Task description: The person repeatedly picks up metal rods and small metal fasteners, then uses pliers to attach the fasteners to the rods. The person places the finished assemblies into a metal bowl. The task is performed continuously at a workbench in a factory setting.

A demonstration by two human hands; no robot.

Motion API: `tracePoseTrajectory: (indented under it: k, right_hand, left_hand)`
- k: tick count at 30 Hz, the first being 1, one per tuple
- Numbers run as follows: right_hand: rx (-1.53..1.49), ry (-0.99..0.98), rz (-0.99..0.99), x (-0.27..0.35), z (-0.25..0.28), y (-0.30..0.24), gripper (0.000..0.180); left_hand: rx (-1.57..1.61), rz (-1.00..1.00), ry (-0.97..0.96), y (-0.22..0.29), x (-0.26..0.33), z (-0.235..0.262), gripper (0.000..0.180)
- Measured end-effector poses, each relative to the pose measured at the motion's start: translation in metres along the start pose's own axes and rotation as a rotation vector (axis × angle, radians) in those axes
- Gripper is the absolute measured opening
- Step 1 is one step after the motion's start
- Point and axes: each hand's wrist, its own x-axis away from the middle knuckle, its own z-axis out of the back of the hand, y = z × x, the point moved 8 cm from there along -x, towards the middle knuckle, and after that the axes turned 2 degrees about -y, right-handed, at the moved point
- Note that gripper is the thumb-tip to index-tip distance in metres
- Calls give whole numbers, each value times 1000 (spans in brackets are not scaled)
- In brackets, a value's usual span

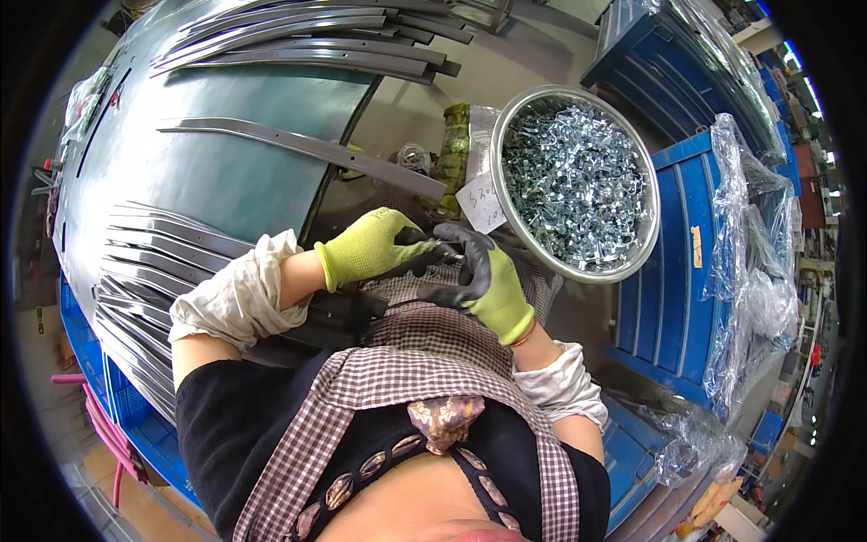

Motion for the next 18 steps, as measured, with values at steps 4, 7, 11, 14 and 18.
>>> tracePoseTrajectory:
  k: [4,7,11,14,18]
  right_hand:
    - [131,22,-81,2,-1,1,74]
    - [190,-27,-35,-1,-1,-2,71]
    - [199,-70,-8,0,-5,2,67]
    - [149,-62,22,-4,-1,9,63]
    - [4,52,-90,-10,9,39,52]
  left_hand:
    - [-96,34,37,-17,-2,-4,37]
    - [-117,86,51,-22,-2,-3,39]
    - [-142,120,15,-26,-4,-6,38]
    - [-112,80,-91,-25,-8,-6,34]
    - [-280,-123,69,-4,-12,39,41]
